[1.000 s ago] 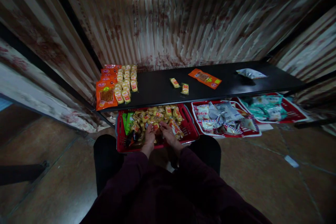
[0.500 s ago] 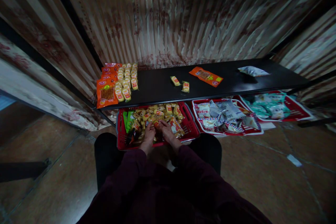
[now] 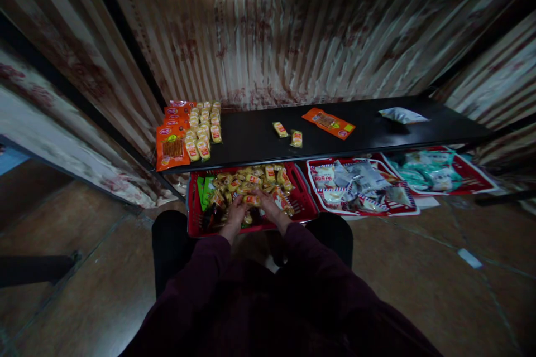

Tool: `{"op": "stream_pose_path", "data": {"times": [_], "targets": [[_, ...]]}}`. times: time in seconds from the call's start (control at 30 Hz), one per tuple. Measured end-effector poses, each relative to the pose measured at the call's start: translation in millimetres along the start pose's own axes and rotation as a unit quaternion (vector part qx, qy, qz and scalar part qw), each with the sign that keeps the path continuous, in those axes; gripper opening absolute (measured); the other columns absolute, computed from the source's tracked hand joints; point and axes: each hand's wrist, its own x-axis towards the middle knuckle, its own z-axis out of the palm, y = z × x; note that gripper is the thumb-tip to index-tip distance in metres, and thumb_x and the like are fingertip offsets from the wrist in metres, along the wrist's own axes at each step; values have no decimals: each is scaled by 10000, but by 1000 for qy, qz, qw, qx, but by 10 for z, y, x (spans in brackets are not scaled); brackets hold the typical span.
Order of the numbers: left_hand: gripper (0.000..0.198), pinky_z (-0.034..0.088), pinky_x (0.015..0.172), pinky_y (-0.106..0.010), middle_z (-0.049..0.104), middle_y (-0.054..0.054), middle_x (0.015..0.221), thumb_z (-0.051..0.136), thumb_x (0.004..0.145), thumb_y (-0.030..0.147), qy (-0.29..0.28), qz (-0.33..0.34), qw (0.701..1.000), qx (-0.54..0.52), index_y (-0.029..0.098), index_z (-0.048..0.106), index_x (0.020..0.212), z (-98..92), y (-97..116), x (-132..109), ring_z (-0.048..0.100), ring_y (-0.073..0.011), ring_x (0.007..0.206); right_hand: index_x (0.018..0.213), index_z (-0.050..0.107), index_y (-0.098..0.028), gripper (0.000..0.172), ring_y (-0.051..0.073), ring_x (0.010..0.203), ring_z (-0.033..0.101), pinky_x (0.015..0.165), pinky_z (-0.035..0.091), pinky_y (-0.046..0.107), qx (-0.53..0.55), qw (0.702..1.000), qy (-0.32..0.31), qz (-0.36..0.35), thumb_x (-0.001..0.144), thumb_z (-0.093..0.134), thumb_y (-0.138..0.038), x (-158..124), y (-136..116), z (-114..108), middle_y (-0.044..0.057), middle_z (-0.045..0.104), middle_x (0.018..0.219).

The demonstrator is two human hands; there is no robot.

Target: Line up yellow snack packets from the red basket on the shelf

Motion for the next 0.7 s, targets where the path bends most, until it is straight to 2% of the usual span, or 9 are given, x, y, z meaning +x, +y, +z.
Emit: {"op": "stream_pose_path", "data": {"times": [0.13, 0.27, 0.37, 0.47, 0.57, 0.7], "targets": [[524, 496, 610, -199, 665, -56, 991, 608, 756, 127, -4, 2, 999, -39, 208, 516, 1266, -33, -54, -19, 590, -64, 585, 908, 691, -245, 399, 247, 1104, 572, 922, 461, 406, 9, 999, -17, 41, 742, 582, -590, -24, -112, -8, 49, 679, 1089], [445, 514, 644, -214, 650, -30, 847, 653, 708, 83, -18, -29, 998, -53, 176, 580, 1136, -56, -67, -23, 597, -73, 601, 925, 672, -241, 393, 233, 1030, 605, 860, 485, 393, 10, 996, -10, 91, 758, 574, -583, -3, -195, 6, 58, 686, 1065], [370, 529, 682, -233, 634, -37, 857, 675, 675, 47, 10, -27, 997, -69, 162, 590, 1017, -47, -67, -11, 617, -94, 682, 941, 651, -213, 429, 225, 943, 636, 816, 503, 387, 40, 993, 0, 113, 769, 556, -594, 20, -195, 18, 74, 698, 1013], [346, 534, 683, -246, 626, -45, 891, 697, 666, 46, 40, -17, 997, -71, 157, 571, 969, -25, -76, 6, 616, -94, 679, 957, 631, -211, 411, 225, 898, 653, 794, 512, 387, 83, 990, -11, 114, 776, 567, -575, 22, -131, 41, 80, 707, 971], [344, 538, 675, -258, 625, -46, 881, 700, 675, 50, 60, -12, 996, -68, 151, 543, 965, -6, -100, 30, 605, -79, 624, 981, 609, -227, 381, 234, 907, 657, 784, 515, 388, 126, 986, -29, 109, 784, 574, -551, 1, -44, 81, 82, 711, 958], [318, 537, 670, -266, 628, -43, 876, 713, 671, 78, 74, 10, 997, -27, 155, 530, 919, -2, -148, 70, 610, -85, 633, 958, 594, -243, 332, 227, 943, 653, 796, 519, 373, 155, 983, -14, 101, 814, 527, -533, -42, 16, 144, 67, 714, 937]]}}
